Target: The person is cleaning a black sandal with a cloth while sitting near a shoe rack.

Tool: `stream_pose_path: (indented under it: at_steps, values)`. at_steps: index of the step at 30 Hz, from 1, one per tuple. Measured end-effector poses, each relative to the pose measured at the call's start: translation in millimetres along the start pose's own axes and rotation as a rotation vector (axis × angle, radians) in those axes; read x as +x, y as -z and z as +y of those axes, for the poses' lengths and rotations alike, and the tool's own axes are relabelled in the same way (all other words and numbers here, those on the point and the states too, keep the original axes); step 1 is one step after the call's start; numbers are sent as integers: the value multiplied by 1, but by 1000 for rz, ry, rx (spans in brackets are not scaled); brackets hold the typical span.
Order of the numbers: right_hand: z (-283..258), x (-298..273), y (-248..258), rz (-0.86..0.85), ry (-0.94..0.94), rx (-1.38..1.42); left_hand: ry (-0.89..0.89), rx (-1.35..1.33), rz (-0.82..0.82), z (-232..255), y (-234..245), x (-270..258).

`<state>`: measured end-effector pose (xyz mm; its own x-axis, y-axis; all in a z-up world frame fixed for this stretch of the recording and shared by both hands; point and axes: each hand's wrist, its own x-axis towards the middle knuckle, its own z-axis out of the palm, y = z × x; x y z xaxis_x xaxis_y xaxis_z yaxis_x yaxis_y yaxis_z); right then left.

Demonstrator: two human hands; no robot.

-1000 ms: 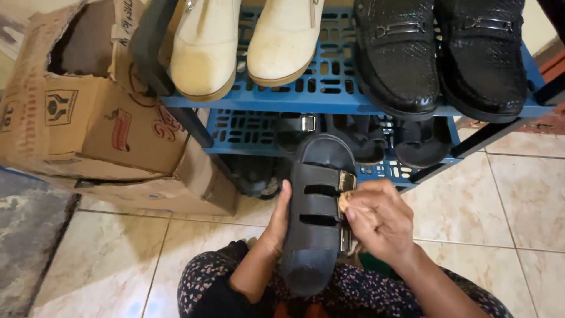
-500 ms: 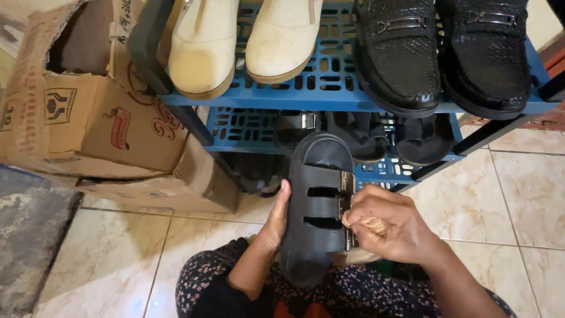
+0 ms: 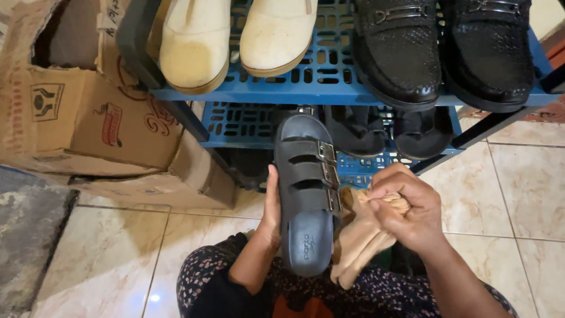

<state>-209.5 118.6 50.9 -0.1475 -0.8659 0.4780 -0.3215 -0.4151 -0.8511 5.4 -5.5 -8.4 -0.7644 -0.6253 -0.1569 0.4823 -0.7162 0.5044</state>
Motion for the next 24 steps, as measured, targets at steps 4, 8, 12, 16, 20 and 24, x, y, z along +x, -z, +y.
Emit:
stream_pose_path:
  at_steps: [4,8,12,16,20,24]
  values:
    - [1,2,-12,-12,41,-80,44,27,51,-8,7,4]
    - [-3,0,-20,-182,52,-53,38,30,3,-14,12,3]
    - [-2,7,-22,-197,99,-130,13,19,-6,-13,12,2]
    - [12,-2,-20,-139,55,-182,58,11,-7,-10,2,-1]
    - [-3,5,-19,-238,69,-84,24,42,-3,-9,3,-4]
    - [12,-3,-21,-182,68,-100,29,58,-26,-8,-1,-3]
